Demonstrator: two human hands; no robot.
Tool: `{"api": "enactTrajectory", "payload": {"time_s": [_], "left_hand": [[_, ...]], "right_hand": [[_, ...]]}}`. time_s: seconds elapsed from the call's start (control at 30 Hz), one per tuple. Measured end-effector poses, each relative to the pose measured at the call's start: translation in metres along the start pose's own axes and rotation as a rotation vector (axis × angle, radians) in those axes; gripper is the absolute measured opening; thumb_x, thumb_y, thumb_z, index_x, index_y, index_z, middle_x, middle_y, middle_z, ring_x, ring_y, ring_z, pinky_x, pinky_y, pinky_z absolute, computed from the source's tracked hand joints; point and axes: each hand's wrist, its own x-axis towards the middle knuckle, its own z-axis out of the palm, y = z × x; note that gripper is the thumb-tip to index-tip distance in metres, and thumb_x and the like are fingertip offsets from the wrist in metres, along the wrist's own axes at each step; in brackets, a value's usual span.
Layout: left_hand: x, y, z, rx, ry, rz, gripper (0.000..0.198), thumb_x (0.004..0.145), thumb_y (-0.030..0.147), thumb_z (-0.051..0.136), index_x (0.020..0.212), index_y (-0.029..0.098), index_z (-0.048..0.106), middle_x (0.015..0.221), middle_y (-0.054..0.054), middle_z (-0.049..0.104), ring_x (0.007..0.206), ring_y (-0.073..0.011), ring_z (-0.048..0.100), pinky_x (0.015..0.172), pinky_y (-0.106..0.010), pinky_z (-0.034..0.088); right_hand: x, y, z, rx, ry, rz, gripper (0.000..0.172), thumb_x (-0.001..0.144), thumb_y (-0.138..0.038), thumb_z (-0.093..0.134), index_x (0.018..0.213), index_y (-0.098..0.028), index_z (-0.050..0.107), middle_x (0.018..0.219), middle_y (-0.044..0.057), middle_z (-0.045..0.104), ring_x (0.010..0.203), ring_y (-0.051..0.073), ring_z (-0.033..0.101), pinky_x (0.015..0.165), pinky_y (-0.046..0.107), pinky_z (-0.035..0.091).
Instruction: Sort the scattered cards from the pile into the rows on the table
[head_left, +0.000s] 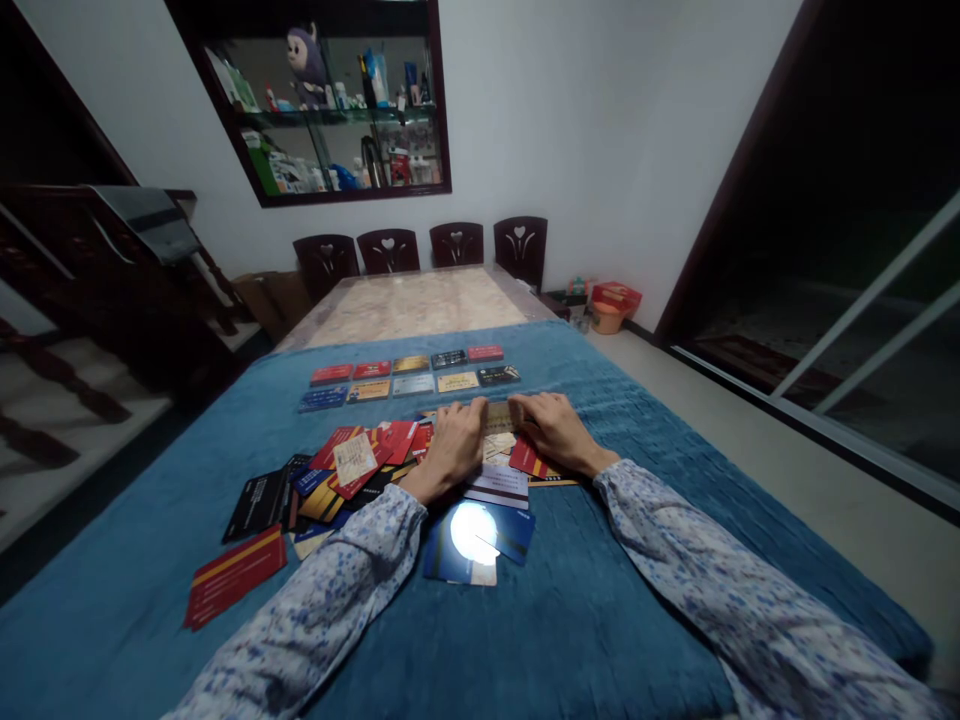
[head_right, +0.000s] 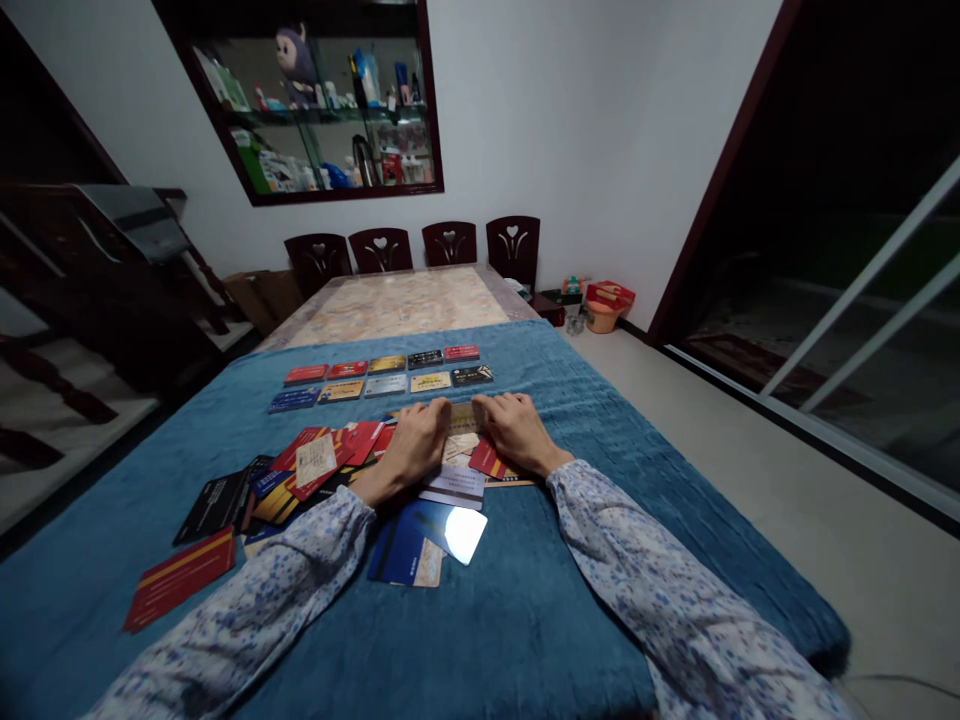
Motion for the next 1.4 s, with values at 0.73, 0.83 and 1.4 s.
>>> {"api": "enactTrajectory", "payload": {"time_s": [0.73, 0.83, 1.4], "left_hand": [[0.002, -0.005, -0.006, -0.108, -0.024, -0.031, 0.041, 0.081, 0.017, 0.061, 0.121, 0.018, 0.054, 0.116, -0.014, 0.067, 0.113, -0.0315, 0.053, 0.093, -0.046, 0.039], [0.002, -0.005, -0.008, -0.083, -0.021, -0.029, 0.039, 0.082, 0.017, 0.06, 0.121, 0.017, 0.055, 0.117, -0.014, 0.065, 0.115, -0.0319, 0.052, 0.094, -0.046, 0.039], [0.009, -0.022, -0.036, 0.006, -0.143, -0.04, 0.02, 0.08, 0.019, 0.06, 0.1, 0.017, 0.062, 0.118, -0.014, 0.058, 0.116, -0.0332, 0.05, 0.094, -0.05, 0.04]], "right_hand": [[0.004, 0.01, -0.009, 0.039, -0.068, -0.073, 0.05, 0.088, -0.029, 0.062, 0.136, -0.017, 0.056, 0.11, 0.014, 0.066, 0.1, 0.027, 0.053, 0.081, 0.037, 0.041], [0.006, 0.011, -0.012, 0.031, -0.091, -0.087, 0.048, 0.089, -0.032, 0.062, 0.134, -0.017, 0.058, 0.109, 0.013, 0.066, 0.099, 0.027, 0.053, 0.08, 0.037, 0.04], [0.046, 0.002, -0.024, -0.046, -0.258, -0.16, 0.037, 0.083, -0.036, 0.075, 0.117, -0.022, 0.067, 0.12, 0.013, 0.063, 0.11, 0.029, 0.049, 0.079, 0.036, 0.042]]}}
